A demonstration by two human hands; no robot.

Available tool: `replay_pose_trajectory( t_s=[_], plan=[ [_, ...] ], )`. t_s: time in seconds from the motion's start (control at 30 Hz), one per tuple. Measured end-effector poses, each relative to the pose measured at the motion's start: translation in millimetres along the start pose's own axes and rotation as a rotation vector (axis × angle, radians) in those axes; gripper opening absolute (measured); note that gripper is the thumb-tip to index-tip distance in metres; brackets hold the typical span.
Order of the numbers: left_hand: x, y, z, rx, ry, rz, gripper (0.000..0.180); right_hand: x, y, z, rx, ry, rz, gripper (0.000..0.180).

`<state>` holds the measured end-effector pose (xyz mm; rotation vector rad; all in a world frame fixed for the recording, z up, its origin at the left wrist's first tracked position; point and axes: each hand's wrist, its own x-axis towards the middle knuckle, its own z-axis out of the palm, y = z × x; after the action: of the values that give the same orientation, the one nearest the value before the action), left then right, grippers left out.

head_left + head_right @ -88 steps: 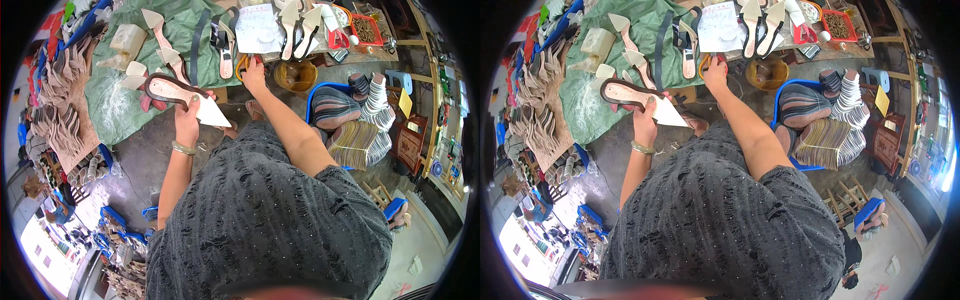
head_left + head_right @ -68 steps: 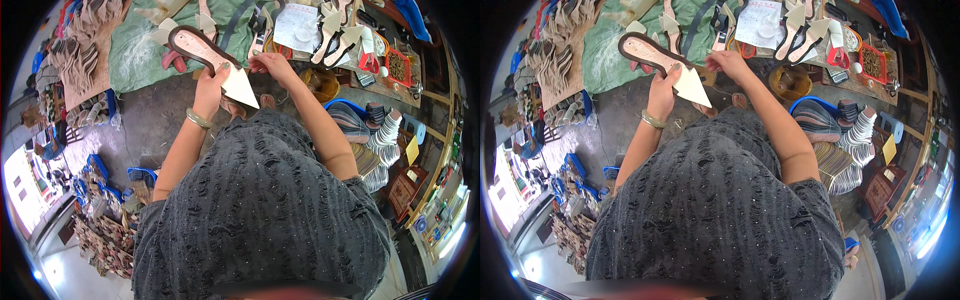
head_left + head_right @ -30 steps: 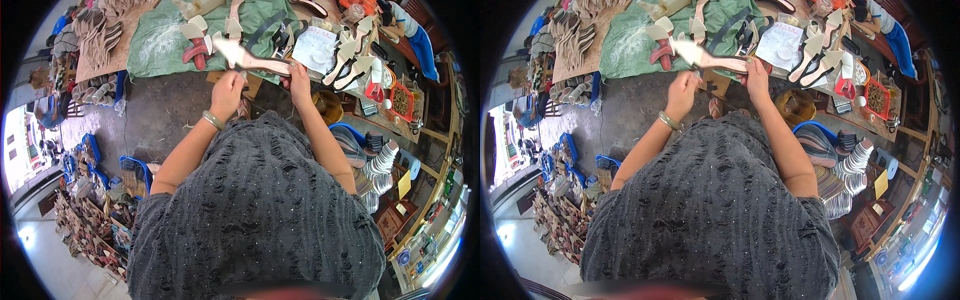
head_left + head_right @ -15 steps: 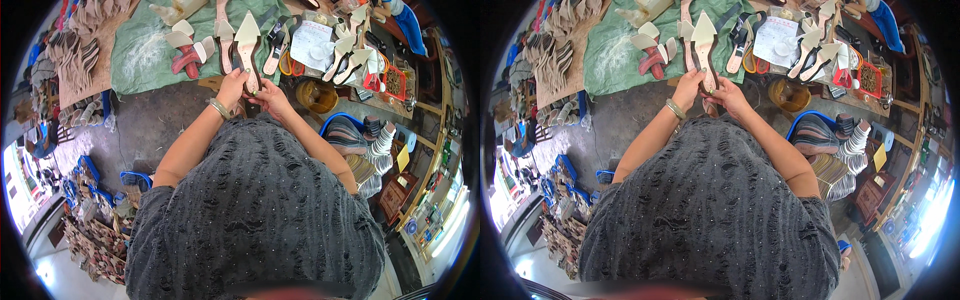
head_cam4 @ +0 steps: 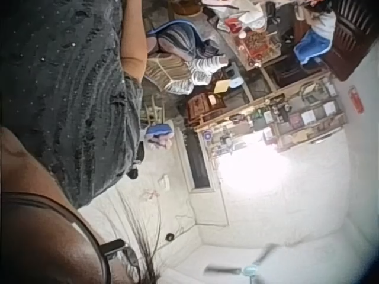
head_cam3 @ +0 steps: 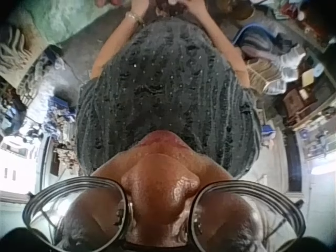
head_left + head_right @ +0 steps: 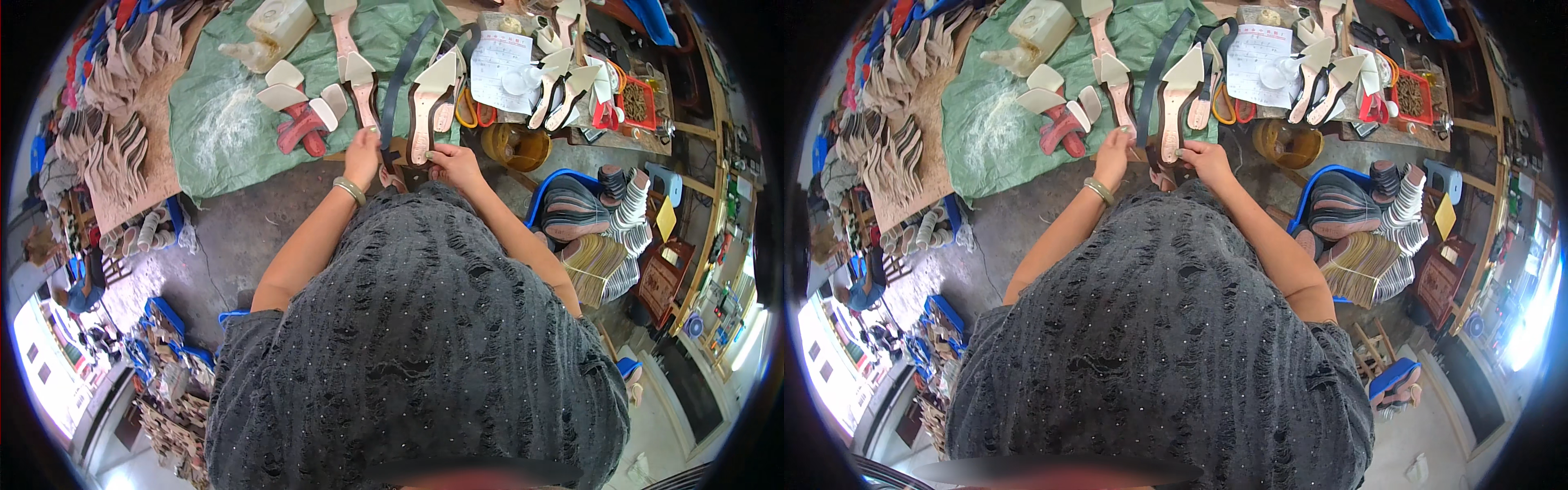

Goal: The recorder is assembling components of high-heeled shoes, specifically attaching and trimming leather straps to the soles.

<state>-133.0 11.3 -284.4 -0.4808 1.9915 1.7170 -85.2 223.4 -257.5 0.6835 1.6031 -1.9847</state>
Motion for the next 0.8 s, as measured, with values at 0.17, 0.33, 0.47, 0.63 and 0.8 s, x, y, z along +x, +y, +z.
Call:
replay_pose_trajectory(
  t_s=[0.17, 0.33, 0.47, 0.63, 0.8],
  plan=[
    [52, -22, 0, 0.406, 0.407, 0.162, 0.045, -3, -2, 0, -0.047, 0.086, -0.031, 0.022],
    [80, -37, 3, 0.493, 0.376, 0.045, 0.063, -17, -6, -1, -0.169, 0.120, -0.162, 0.018],
    [85, -29, 17, 0.405, 0.380, 0.039, 0.061, -30, -4, -13, -0.127, 0.214, -0.205, 0.022],
    [95, -43, 4, 0.179, 0.236, -0.006, 0.054, -30, -12, -18, -0.182, 0.197, -0.220, 0.023],
    [64, 11, 9, 0.366, 0.256, 0.164, 0.049, -7, -30, -32, -0.204, 0.132, -0.187, 0.024]
  ],
)
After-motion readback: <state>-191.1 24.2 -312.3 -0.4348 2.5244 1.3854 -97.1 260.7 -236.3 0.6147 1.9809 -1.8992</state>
